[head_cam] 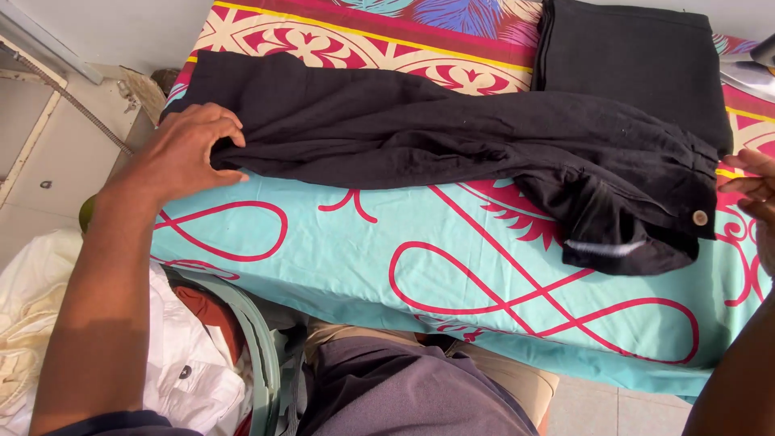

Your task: Folding multiple pairs of black pants on an ironing board.

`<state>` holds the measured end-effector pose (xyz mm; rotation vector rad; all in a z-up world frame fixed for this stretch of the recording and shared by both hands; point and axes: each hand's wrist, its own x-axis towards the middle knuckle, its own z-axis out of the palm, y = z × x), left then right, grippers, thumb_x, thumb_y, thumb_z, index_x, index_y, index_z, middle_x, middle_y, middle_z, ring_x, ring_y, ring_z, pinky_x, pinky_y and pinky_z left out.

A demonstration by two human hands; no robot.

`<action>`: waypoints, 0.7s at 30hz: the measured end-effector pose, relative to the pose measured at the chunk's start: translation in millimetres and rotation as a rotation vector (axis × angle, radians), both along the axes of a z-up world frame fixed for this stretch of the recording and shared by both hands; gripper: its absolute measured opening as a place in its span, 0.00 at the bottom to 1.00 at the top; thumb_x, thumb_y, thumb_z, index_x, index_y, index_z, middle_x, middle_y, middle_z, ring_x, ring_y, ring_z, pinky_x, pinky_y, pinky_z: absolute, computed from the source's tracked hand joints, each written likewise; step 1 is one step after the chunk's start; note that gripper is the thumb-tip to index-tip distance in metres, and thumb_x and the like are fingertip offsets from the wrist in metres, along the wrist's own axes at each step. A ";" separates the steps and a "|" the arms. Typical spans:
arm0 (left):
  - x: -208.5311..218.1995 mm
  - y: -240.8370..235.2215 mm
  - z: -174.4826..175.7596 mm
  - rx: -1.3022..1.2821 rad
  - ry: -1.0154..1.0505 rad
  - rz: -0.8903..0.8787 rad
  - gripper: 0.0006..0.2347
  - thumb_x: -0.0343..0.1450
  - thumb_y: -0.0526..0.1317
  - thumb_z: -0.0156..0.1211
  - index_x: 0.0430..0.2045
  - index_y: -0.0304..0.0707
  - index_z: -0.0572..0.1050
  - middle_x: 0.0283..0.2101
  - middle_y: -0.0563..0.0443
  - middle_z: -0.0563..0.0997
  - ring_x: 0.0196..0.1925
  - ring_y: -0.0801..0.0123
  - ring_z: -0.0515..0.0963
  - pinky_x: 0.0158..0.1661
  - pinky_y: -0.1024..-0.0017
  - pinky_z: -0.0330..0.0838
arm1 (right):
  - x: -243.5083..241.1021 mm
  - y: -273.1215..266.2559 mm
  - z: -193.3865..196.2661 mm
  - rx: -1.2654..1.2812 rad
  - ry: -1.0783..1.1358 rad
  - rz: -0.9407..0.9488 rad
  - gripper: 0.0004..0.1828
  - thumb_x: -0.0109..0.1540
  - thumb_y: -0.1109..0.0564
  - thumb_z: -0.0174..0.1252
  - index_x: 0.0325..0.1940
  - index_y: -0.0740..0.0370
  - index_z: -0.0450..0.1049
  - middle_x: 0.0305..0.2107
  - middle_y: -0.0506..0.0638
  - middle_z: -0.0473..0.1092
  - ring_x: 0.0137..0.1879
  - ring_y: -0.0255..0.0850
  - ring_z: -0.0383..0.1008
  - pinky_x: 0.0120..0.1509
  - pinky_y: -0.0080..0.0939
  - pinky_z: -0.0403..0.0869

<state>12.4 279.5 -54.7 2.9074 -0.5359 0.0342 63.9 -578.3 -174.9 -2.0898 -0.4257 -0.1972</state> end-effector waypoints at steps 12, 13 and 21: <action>8.5 14.3 -51.9 0.349 -0.494 -0.032 0.22 0.56 0.27 0.75 0.44 0.42 0.78 0.48 0.57 0.85 0.69 0.59 0.79 0.56 0.63 0.70 | -102.2 248.0 76.0 -0.754 -0.022 -0.039 0.67 0.47 0.26 0.63 0.79 0.65 0.49 0.77 0.60 0.48 0.83 0.57 0.42 0.79 0.73 0.36; 8.0 14.3 -44.3 0.347 -0.494 -0.034 0.22 0.56 0.27 0.75 0.44 0.42 0.78 0.48 0.57 0.85 0.69 0.59 0.79 0.56 0.63 0.70 | -99.0 234.0 71.8 -0.756 -0.021 -0.040 0.67 0.47 0.26 0.63 0.79 0.65 0.49 0.77 0.60 0.48 0.83 0.57 0.42 0.79 0.73 0.36; -24.9 11.5 11.7 -0.220 -0.446 -0.012 0.16 0.59 0.15 0.50 0.35 0.31 0.66 0.54 0.45 0.88 0.30 0.63 0.74 0.34 0.63 0.67 | -93.2 82.9 33.8 -0.309 -0.361 -0.246 0.26 0.59 0.87 0.36 0.57 0.84 0.67 0.57 0.74 0.71 0.65 0.62 0.72 0.80 0.54 0.70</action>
